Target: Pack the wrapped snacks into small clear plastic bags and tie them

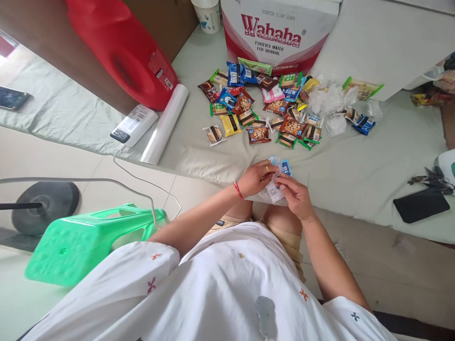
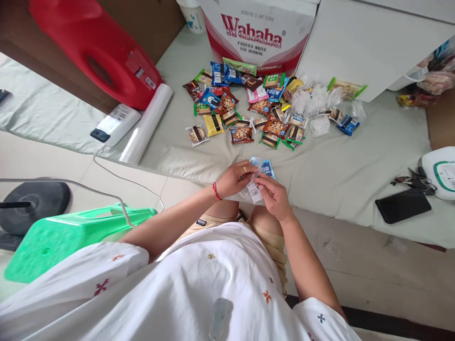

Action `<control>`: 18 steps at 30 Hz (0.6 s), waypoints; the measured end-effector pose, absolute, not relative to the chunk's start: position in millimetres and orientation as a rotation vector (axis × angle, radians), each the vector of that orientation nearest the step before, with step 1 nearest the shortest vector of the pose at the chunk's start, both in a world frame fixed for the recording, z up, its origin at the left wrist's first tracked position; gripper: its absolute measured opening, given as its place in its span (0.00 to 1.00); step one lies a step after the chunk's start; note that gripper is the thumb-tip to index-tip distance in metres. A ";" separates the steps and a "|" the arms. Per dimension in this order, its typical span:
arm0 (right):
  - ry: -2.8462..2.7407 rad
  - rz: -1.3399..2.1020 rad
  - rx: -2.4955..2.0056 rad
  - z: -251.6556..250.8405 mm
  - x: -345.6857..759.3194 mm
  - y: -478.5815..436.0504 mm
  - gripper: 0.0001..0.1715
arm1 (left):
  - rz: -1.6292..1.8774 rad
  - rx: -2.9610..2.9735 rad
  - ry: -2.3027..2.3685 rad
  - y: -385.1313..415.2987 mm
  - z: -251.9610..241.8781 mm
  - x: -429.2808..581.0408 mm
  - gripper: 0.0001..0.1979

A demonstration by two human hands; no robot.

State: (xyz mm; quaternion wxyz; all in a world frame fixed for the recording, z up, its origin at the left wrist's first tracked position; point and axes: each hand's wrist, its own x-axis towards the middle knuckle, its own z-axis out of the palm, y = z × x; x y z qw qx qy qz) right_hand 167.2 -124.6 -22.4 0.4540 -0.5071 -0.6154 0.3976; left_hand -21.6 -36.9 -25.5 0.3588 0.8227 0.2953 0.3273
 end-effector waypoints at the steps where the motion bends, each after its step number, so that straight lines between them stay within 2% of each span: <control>1: -1.403 1.081 -1.228 -21.4 170.7 -127.6 0.16 | 0.832 2.150 0.752 -39.4 -26.6 -20.0 0.15; 4: -1.126 1.122 -1.234 -16.1 183.3 -141.4 0.14 | 0.760 2.248 0.764 -47.3 -29.0 -14.8 0.16; 7: -1.064 0.809 -1.348 -9.7 206.5 -161.0 0.12 | 0.690 2.330 0.823 -51.4 -30.8 -12.2 0.17; 9: -1.271 0.586 -1.454 -7.2 224.1 -173.7 0.12 | 0.689 2.329 0.838 -51.7 -30.9 -12.4 0.18; 10: -1.450 0.507 -1.503 -7.0 231.1 -178.9 0.16 | 0.701 2.315 0.833 -51.5 -30.3 -12.8 0.18; 14: -2.085 0.292 -1.543 -13.2 238.4 -186.6 0.36 | 0.736 2.274 0.811 -52.7 -21.9 -11.7 0.17; 15: -2.151 0.243 -1.533 -15.9 235.4 -185.8 0.37 | 0.728 2.282 0.829 -53.9 -19.1 -10.1 0.18; 18: -2.241 0.112 -1.504 -24.8 220.3 -182.9 0.30 | 0.667 2.323 0.932 -58.6 -12.5 -2.8 0.19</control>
